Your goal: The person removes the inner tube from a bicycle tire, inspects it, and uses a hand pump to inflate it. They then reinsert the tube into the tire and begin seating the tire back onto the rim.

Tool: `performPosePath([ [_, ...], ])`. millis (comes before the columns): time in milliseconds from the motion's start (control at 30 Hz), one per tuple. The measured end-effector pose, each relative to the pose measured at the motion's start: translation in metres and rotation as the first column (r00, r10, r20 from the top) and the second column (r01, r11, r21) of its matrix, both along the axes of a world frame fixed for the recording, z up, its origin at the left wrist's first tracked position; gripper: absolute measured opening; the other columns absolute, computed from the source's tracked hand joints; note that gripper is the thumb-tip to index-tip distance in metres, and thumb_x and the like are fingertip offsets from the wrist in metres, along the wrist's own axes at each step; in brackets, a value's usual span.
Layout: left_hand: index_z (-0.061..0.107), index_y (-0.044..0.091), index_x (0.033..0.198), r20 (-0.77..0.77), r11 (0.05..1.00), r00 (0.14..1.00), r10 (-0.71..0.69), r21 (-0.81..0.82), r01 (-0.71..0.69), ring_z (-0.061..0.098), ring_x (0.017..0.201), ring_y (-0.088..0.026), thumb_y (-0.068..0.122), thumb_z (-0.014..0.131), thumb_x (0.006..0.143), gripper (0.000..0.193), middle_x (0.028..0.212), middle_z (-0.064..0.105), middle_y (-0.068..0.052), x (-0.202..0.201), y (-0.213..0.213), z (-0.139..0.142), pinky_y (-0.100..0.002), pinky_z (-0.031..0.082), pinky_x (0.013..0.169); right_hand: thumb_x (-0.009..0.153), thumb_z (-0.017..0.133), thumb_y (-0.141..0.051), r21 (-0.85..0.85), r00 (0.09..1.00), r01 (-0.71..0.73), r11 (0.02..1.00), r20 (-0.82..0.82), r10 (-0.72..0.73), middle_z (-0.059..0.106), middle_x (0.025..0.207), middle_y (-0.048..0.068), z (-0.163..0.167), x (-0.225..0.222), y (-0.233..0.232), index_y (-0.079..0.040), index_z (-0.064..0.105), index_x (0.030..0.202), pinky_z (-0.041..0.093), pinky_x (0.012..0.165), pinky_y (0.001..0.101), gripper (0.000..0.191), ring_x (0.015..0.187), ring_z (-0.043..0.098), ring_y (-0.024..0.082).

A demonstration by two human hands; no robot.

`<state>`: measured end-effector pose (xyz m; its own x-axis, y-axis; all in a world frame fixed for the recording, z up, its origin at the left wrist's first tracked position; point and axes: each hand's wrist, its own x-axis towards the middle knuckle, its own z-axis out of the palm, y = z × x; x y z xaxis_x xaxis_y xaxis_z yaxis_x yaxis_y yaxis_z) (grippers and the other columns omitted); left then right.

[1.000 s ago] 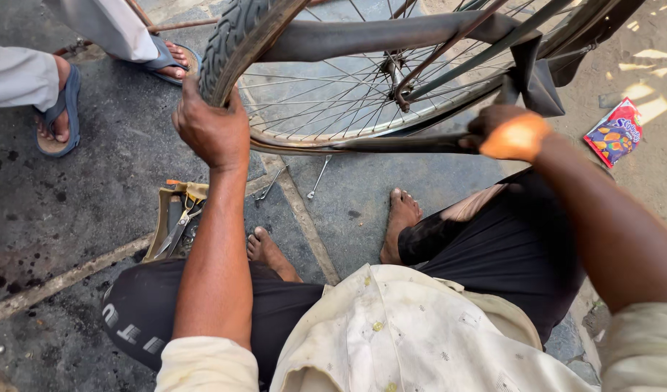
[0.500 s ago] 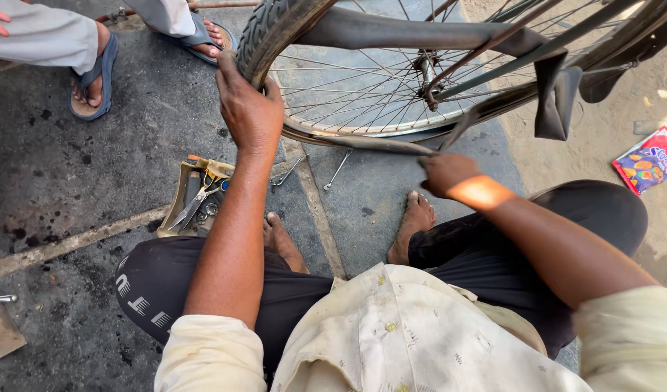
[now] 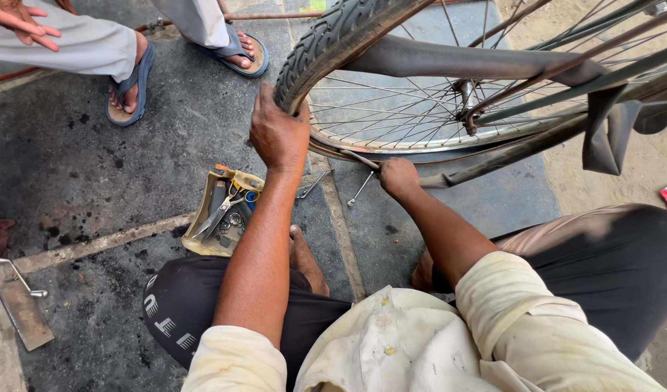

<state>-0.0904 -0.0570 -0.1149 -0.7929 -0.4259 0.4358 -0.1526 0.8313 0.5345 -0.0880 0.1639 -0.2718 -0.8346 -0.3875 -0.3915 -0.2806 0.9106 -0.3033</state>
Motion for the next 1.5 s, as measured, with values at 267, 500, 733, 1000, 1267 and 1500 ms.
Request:
performPosePath([
  [267,0.054,0.006,0.118,0.126,0.995,0.992,-0.024,0.099,0.011,0.072,0.098,-0.042,0.026,0.085,0.082,0.052,0.107,0.072,-0.019,-0.012,-0.002,-0.015,-0.052,0.056,0.082,0.092,0.066,-0.054,0.076,0.854,-0.137,0.988,0.515,0.079,0.078,0.085,0.021,0.023,-0.040,0.083,-0.013,0.078,0.107,0.058,0.076,0.0510,0.045,0.079,0.074,0.034],
  [500,0.044,0.004,0.139,0.165,0.985,0.974,-0.157,0.094,0.143,0.067,0.106,-0.048,0.018,0.082,0.082,0.070,0.114,0.069,-0.028,-0.012,-0.016,-0.010,-0.053,0.053,0.091,0.098,0.062,-0.015,0.184,0.985,-0.004,0.983,-0.170,0.036,0.061,0.132,0.022,0.014,-0.008,0.083,-0.017,0.058,0.144,0.059,0.085,0.0488,0.047,0.105,0.068,0.039],
  [733,0.025,0.003,0.154,0.318,0.966,0.915,-0.249,0.146,0.212,0.063,0.111,-0.052,0.019,0.075,0.087,0.085,0.118,0.064,-0.035,0.007,-0.031,-0.007,-0.055,0.050,0.097,0.093,0.070,-0.025,-0.498,0.989,-0.082,0.863,-0.144,0.010,0.053,0.140,0.025,0.059,0.039,-0.051,-0.004,0.044,0.148,0.047,0.105,0.0482,0.064,0.127,0.055,0.041],
  [1000,0.027,-0.001,0.148,0.142,0.947,0.948,-0.285,0.197,0.256,0.057,0.113,-0.057,0.012,0.072,0.085,0.078,0.123,0.058,-0.039,0.020,-0.025,-0.018,-0.059,0.048,0.094,0.082,0.072,-0.013,-0.902,0.961,-0.082,0.423,-0.183,-0.205,0.046,0.149,0.032,0.055,0.053,-0.143,0.002,0.028,0.157,0.044,0.113,0.0497,0.088,0.137,0.048,0.047],
  [1267,0.048,0.002,0.127,0.048,0.968,0.981,-0.186,0.181,0.174,0.054,0.121,-0.049,-0.001,0.071,0.076,0.057,0.125,0.060,-0.028,0.025,0.008,0.041,-0.057,0.043,0.101,0.083,0.074,-0.017,-0.911,0.979,0.176,0.373,0.123,-0.161,0.065,0.134,0.022,0.067,0.050,-0.134,0.002,0.048,0.145,0.055,0.099,0.0391,0.070,0.122,0.067,0.031],
  [1500,0.049,0.000,0.136,-0.067,0.870,0.868,-0.492,-0.068,0.488,0.056,0.120,-0.043,0.015,0.082,0.071,0.074,0.129,0.058,-0.025,0.025,0.072,0.134,-0.050,0.043,0.102,0.096,0.071,-0.013,-0.769,0.811,0.581,-0.267,0.574,0.110,0.064,0.132,0.019,0.118,0.052,-0.092,0.011,0.053,0.140,0.052,0.102,0.0418,0.053,0.120,0.061,0.028],
])
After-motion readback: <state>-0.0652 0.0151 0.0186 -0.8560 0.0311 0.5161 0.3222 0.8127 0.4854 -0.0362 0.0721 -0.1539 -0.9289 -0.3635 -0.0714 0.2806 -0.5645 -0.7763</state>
